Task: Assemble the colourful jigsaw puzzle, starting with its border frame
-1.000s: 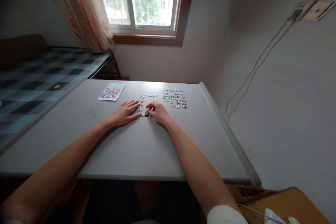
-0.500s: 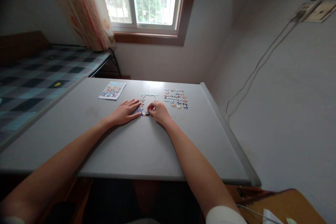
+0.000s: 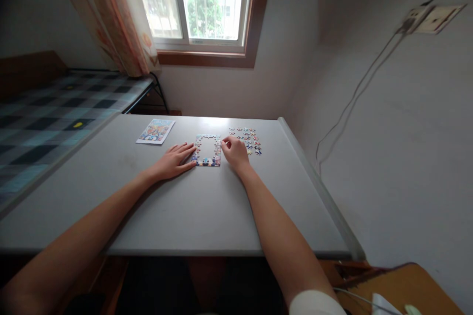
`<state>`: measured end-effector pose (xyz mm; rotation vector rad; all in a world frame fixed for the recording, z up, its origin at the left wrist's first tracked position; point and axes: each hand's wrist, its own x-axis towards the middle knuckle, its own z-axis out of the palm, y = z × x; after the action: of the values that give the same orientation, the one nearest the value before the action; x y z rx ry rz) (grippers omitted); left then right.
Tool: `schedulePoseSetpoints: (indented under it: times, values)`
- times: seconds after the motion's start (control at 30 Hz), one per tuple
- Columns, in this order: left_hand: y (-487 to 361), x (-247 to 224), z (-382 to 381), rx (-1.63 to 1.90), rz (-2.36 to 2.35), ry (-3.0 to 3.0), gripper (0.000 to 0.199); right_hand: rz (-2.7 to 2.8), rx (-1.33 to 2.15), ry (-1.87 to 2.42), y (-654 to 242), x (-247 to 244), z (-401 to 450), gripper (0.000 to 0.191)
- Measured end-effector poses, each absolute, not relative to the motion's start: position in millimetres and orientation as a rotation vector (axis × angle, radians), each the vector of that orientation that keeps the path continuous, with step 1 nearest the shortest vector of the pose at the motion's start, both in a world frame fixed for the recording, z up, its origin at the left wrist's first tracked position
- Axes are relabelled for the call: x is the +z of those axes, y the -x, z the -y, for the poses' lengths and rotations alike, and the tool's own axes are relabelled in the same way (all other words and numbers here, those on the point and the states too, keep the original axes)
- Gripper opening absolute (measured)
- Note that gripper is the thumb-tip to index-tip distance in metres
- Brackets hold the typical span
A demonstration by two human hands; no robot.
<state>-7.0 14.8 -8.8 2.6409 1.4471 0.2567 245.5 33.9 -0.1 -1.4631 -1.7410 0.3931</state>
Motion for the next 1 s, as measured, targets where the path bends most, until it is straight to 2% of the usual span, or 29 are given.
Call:
schedulePoseSetpoints:
  times: [0.27, 1.0]
  values:
    - [6.1, -8.0, -13.4, 0.268, -1.451, -2.653, 0.068, 1.905, 0.358, 1.622, -234.6, -17.0, -29.1, 0.021]
    - [6.9, -11.1, -14.8, 0.271, -1.46, -2.667, 0.068, 2.049, 0.327, 1.663, -231.7, -6.4, -21.0, 0.025]
